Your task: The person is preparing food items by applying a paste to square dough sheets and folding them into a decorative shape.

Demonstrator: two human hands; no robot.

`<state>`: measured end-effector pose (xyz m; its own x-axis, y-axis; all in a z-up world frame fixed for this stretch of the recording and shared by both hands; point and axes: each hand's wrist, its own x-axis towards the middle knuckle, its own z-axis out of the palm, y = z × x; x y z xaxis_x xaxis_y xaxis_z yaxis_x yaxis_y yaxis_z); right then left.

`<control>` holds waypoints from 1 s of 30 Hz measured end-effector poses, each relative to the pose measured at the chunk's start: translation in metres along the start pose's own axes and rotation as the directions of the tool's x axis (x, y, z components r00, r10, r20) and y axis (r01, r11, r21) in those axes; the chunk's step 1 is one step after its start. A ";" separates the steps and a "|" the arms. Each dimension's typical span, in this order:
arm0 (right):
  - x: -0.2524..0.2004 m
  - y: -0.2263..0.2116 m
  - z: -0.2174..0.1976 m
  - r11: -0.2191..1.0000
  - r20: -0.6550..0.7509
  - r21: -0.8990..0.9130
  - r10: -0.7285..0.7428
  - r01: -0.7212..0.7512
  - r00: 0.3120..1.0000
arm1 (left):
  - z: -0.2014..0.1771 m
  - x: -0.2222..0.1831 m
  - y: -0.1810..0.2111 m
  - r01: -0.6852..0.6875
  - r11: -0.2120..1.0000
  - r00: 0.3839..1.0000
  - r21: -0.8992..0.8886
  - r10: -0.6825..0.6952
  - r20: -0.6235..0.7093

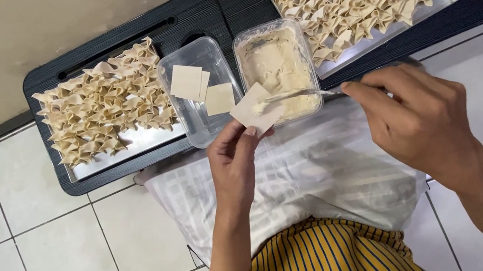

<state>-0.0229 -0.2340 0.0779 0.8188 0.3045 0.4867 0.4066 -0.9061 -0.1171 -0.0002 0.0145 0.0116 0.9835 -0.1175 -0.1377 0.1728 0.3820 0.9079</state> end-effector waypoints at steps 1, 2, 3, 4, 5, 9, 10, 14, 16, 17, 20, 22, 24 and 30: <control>0.000 0.000 0.001 1.000 0.000 0.000 0.000 0.000 1.000 | -0.002 0.001 -0.003 0.000 1.000 1.000 0.000 0.000 0.000; 0.000 0.000 0.001 0.999 0.016 0.032 0.004 -0.005 1.000 | -0.005 0.002 -0.006 -0.012 0.998 1.000 -0.062 0.013 0.016; -0.001 0.000 0.002 0.998 0.031 0.063 0.009 -0.011 0.999 | -0.007 0.002 -0.009 -0.023 0.992 0.999 -0.124 0.027 0.031; 0.000 0.001 0.003 0.998 0.031 0.063 0.009 -0.011 0.999 | -0.007 0.003 -0.009 -0.023 0.992 0.999 -0.124 0.027 0.031; 0.001 0.001 0.004 0.995 0.048 0.100 0.004 -0.009 0.999 | -0.007 0.003 -0.008 -0.016 0.993 1.000 -0.115 0.018 0.022; -0.003 0.006 0.008 0.987 0.077 0.159 0.000 -0.012 0.997 | -0.008 0.001 -0.009 0.003 0.989 1.000 -0.146 -0.005 -0.012; -0.002 0.006 0.007 0.987 0.077 0.157 0.001 -0.013 0.997 | -0.007 0.002 -0.010 0.004 0.989 1.000 -0.146 -0.005 -0.010; -0.004 0.002 0.002 0.999 0.006 0.043 -0.022 0.022 1.000 | -0.004 -0.001 -0.010 -0.030 0.973 0.999 -0.228 0.021 -0.043; -0.003 0.001 0.001 0.999 -0.016 -0.007 -0.031 0.031 0.999 | -0.003 0.000 -0.011 -0.042 0.969 0.998 -0.242 0.028 -0.061; -0.002 -0.001 0.000 0.999 -0.023 -0.029 -0.038 0.038 0.999 | -0.003 -0.001 -0.014 -0.039 0.973 0.998 -0.227 0.026 -0.061; -0.001 -0.001 0.000 0.997 -0.030 -0.065 -0.053 0.051 0.998 | -0.003 -0.001 -0.009 -0.019 0.993 0.999 -0.112 0.015 -0.041; -0.001 -0.002 0.000 0.996 -0.027 -0.076 -0.058 0.056 0.998 | -0.002 -0.001 -0.004 0.001 1.000 1.000 -0.010 -0.001 -0.024; 0.000 -0.004 -0.003 0.998 -0.017 -0.049 -0.044 0.043 0.999 | -0.001 -0.002 0.000 -0.016 0.996 1.000 0.084 0.016 0.008; -0.004 0.000 0.001 0.997 0.069 -0.031 -0.068 0.071 0.995 | -0.006 -0.005 -0.006 -0.033 0.991 0.999 0.131 0.032 0.010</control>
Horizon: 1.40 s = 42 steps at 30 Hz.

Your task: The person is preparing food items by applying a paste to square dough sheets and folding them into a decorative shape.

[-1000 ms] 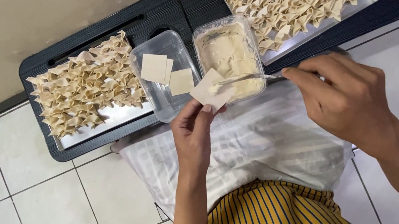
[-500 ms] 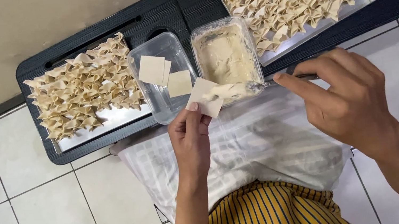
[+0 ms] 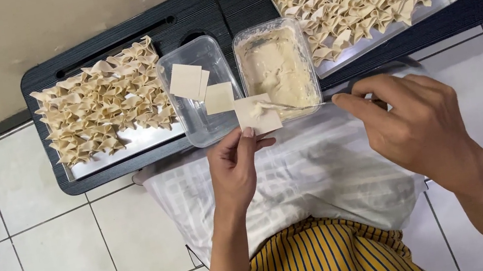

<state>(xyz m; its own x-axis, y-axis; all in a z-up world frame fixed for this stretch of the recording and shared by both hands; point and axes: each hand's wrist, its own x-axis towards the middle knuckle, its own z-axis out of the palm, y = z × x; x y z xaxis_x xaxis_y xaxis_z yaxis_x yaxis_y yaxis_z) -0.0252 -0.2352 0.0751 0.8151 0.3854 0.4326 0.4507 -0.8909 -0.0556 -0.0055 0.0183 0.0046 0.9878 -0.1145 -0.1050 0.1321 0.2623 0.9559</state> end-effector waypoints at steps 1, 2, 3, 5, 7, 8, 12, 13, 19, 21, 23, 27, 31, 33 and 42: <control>-0.001 0.001 0.001 1.000 -0.001 0.002 -0.002 0.002 1.000 | 0.000 0.001 0.001 -0.001 1.000 1.000 0.001 0.001 -0.002; -0.002 0.001 0.003 0.999 0.007 0.036 0.001 -0.001 1.000 | -0.001 0.002 0.002 -0.007 1.000 1.000 -0.005 0.007 0.028; -0.003 0.002 0.004 0.997 0.015 0.071 0.003 -0.004 1.000 | -0.001 0.003 0.004 -0.012 1.000 0.998 -0.010 0.012 0.059; -0.003 0.001 0.002 0.995 0.024 0.101 0.011 -0.013 1.000 | -0.002 0.003 0.003 0.004 1.000 0.998 -0.029 -0.002 0.061; -0.004 0.000 0.002 0.991 0.032 0.130 0.018 -0.022 0.999 | 0.000 0.002 0.005 0.018 0.999 0.998 -0.047 -0.015 0.064; -0.005 0.001 0.002 0.993 0.044 0.114 0.011 -0.016 0.999 | 0.002 0.000 0.006 -0.002 1.000 0.999 -0.030 0.003 0.046; -0.007 0.002 0.000 1.000 0.024 -0.023 -0.014 0.015 1.000 | 0.004 -0.003 -0.003 -0.055 0.995 0.998 -0.079 0.053 -0.029; -0.007 0.001 -0.002 1.000 0.020 -0.026 -0.015 0.016 1.000 | 0.004 -0.004 -0.006 -0.060 0.995 0.998 -0.079 0.058 -0.028; -0.008 -0.003 -0.007 0.986 -0.051 -0.169 -0.014 0.005 0.999 | 0.010 -0.009 -0.005 -0.063 0.976 0.998 -0.210 0.056 -0.041; -0.008 -0.006 -0.009 0.986 -0.085 -0.169 -0.010 -0.005 0.996 | 0.011 -0.011 -0.001 -0.053 0.987 0.998 -0.151 0.047 -0.042; -0.007 -0.011 -0.013 0.995 -0.078 -0.104 -0.003 -0.005 0.997 | 0.009 -0.013 0.001 -0.056 0.987 0.998 -0.148 0.054 -0.020; -0.008 -0.015 -0.016 0.996 -0.034 0.086 0.008 -0.005 0.999 | 0.006 -0.017 0.006 -0.055 0.992 0.998 -0.114 0.058 0.020; -0.011 -0.015 -0.013 0.979 -0.037 0.203 0.018 -0.010 0.999 | 0.002 -0.020 0.009 -0.039 0.991 0.999 -0.128 0.040 0.006; -0.013 -0.015 -0.011 0.975 -0.025 0.221 0.012 -0.006 1.000 | -0.002 -0.020 0.002 -0.059 0.967 0.998 -0.247 0.066 0.021; -0.014 -0.014 -0.009 0.992 -0.063 0.124 0.012 -0.004 0.998 | 0.004 -0.026 0.011 -0.072 0.989 0.997 -0.125 0.070 -0.024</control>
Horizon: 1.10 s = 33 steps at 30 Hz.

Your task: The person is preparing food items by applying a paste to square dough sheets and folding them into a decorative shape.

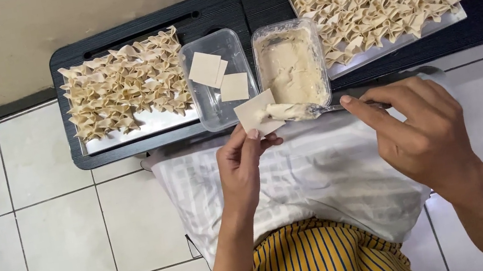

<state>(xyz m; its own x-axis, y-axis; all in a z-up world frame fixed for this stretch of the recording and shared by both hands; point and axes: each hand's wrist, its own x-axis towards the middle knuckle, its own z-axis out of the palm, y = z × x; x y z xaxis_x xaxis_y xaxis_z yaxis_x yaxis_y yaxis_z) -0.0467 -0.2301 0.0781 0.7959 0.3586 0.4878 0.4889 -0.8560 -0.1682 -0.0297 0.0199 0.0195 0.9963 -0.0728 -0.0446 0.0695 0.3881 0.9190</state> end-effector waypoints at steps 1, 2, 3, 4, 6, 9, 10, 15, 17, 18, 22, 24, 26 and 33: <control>0.001 0.000 0.000 1.000 0.002 0.000 0.001 -0.001 1.000 | -0.002 0.001 0.000 0.002 1.000 1.000 -0.001 -0.002 0.000; 0.001 -0.001 -0.001 0.999 -0.008 -0.037 -0.014 0.014 1.000 | -0.005 0.001 0.000 0.004 1.000 1.000 0.022 -0.004 0.013; 0.002 -0.001 -0.001 0.997 -0.017 -0.074 -0.029 0.028 0.999 | -0.007 0.001 0.000 0.005 0.999 1.000 0.045 -0.006 0.026; 0.003 -0.001 -0.001 0.997 -0.014 -0.073 -0.030 0.029 0.999 | -0.009 0.003 0.000 0.007 0.999 1.000 0.043 -0.008 0.024; 0.004 0.000 -0.002 0.997 0.008 -0.070 -0.028 0.028 1.000 | -0.013 0.005 0.002 -0.022 0.998 0.998 0.065 0.018 0.064; 0.004 0.001 -0.002 0.998 0.004 -0.049 -0.050 0.050 0.999 | -0.008 0.008 0.015 -0.039 0.992 0.998 0.118 0.033 0.051; 0.006 0.000 -0.002 0.998 0.005 -0.046 -0.052 0.052 0.999 | -0.008 0.008 0.015 -0.039 0.992 0.998 0.119 0.033 0.048; 0.008 0.005 0.003 0.998 -0.005 0.052 -0.038 0.038 0.999 | -0.004 0.009 0.011 -0.068 0.991 0.996 0.112 0.073 -0.041; 0.009 0.008 0.004 0.997 0.003 0.078 -0.030 0.030 1.000 | -0.006 0.008 0.005 -0.047 0.993 0.998 0.104 0.052 -0.044; 0.009 0.010 0.005 0.995 0.013 0.101 -0.019 0.017 1.000 | -0.006 0.007 0.002 -0.023 0.995 0.999 0.095 0.027 -0.044; 0.006 0.019 0.013 0.994 0.045 0.105 -0.037 0.032 0.998 | -0.006 0.008 0.000 0.006 0.998 1.000 0.069 -0.005 -0.013; 0.006 0.022 0.014 0.991 0.037 0.124 -0.046 0.041 0.998 | -0.003 0.010 0.005 0.053 0.999 0.998 0.004 -0.053 0.040; 0.008 0.024 0.015 0.989 0.019 0.146 -0.039 0.036 0.999 | 0.000 0.014 0.009 0.072 0.997 0.997 0.014 -0.072 0.019; 0.008 0.037 0.016 0.995 0.009 0.094 -0.010 0.009 1.000 | -0.001 0.015 -0.010 0.028 0.991 1.000 -0.128 -0.028 0.003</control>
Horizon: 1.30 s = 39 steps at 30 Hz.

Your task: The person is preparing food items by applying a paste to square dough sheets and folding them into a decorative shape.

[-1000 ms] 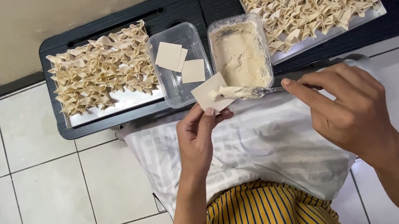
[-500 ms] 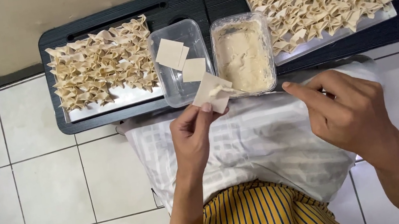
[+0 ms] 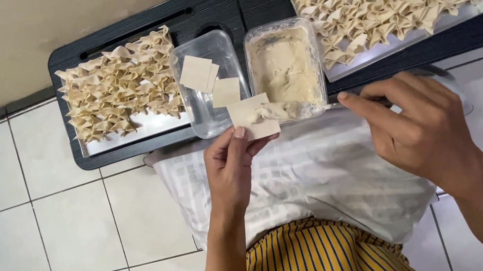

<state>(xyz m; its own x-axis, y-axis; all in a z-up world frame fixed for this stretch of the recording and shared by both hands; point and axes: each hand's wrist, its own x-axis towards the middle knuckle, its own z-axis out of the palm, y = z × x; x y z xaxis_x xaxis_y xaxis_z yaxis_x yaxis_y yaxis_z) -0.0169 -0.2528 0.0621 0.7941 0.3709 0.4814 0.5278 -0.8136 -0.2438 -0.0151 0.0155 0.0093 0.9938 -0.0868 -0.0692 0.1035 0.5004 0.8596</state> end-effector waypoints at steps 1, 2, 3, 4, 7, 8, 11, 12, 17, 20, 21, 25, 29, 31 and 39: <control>-0.001 0.001 -0.002 1.000 0.000 -0.001 0.005 -0.005 1.000 | 0.002 0.001 0.000 0.004 1.000 1.000 0.001 -0.004 0.003; -0.002 0.001 -0.003 0.999 -0.001 -0.050 0.002 -0.002 1.000 | 0.003 0.001 -0.001 0.006 0.999 1.000 0.034 -0.006 -0.004; -0.002 0.002 -0.005 0.995 0.000 -0.100 -0.004 0.004 1.000 | 0.004 0.001 -0.001 0.007 0.998 1.000 0.064 -0.006 -0.013; -0.002 0.003 -0.006 0.995 0.002 -0.100 -0.002 0.002 1.000 | 0.005 0.002 -0.001 0.009 0.998 1.000 0.063 -0.009 -0.013; -0.004 0.003 -0.007 0.978 -0.024 -0.208 -0.025 0.019 0.999 | 0.008 0.001 0.001 0.075 0.978 0.996 0.195 -0.065 -0.056; -0.004 0.002 -0.007 0.977 -0.026 -0.212 -0.020 0.014 0.999 | 0.009 0.001 0.003 0.077 0.978 0.997 0.196 -0.071 -0.034; -0.003 -0.001 -0.007 0.980 -0.023 -0.199 -0.011 0.006 1.000 | 0.010 0.000 0.010 0.073 0.968 0.997 0.242 -0.074 -0.007; -0.003 -0.002 -0.006 0.984 -0.019 -0.179 -0.001 -0.002 1.000 | 0.009 0.000 0.013 0.071 0.955 0.997 0.289 -0.074 -0.001; 0.001 -0.006 0.003 0.996 0.022 -0.086 0.009 -0.007 1.000 | 0.003 -0.001 0.019 0.050 0.943 0.999 0.330 -0.046 -0.021; 0.006 -0.008 0.007 1.000 0.028 -0.009 0.012 -0.011 1.000 | -0.003 0.001 0.017 0.054 0.960 0.998 0.274 -0.047 -0.030; 0.007 -0.009 0.008 1.000 0.040 0.013 0.019 -0.019 0.999 | -0.005 0.001 0.016 0.050 0.973 0.999 0.227 -0.047 -0.018; 0.012 -0.011 0.006 0.999 0.068 0.041 0.021 -0.023 0.997 | -0.014 0.001 0.003 0.065 0.998 0.994 -0.001 -0.065 -0.084; 0.010 -0.012 0.009 0.998 0.032 -0.063 0.009 -0.007 0.999 | -0.009 0.002 0.002 0.039 0.999 0.994 0.010 -0.037 -0.102; 0.009 -0.013 0.011 0.993 0.010 -0.116 -0.013 0.014 1.000 | -0.008 0.001 0.003 0.031 0.999 0.994 0.036 -0.027 -0.107; 0.008 -0.019 0.011 0.996 -0.031 -0.078 -0.050 0.047 0.998 | -0.007 -0.001 0.010 0.089 0.972 0.994 0.219 -0.072 -0.085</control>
<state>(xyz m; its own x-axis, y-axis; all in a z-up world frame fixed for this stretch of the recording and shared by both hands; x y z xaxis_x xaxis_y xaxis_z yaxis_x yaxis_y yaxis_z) -0.0169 -0.2294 0.0615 0.7571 0.3969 0.5188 0.5396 -0.8277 -0.1541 -0.0148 0.0270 0.0142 0.9836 -0.0488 -0.1736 0.1803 0.2901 0.9399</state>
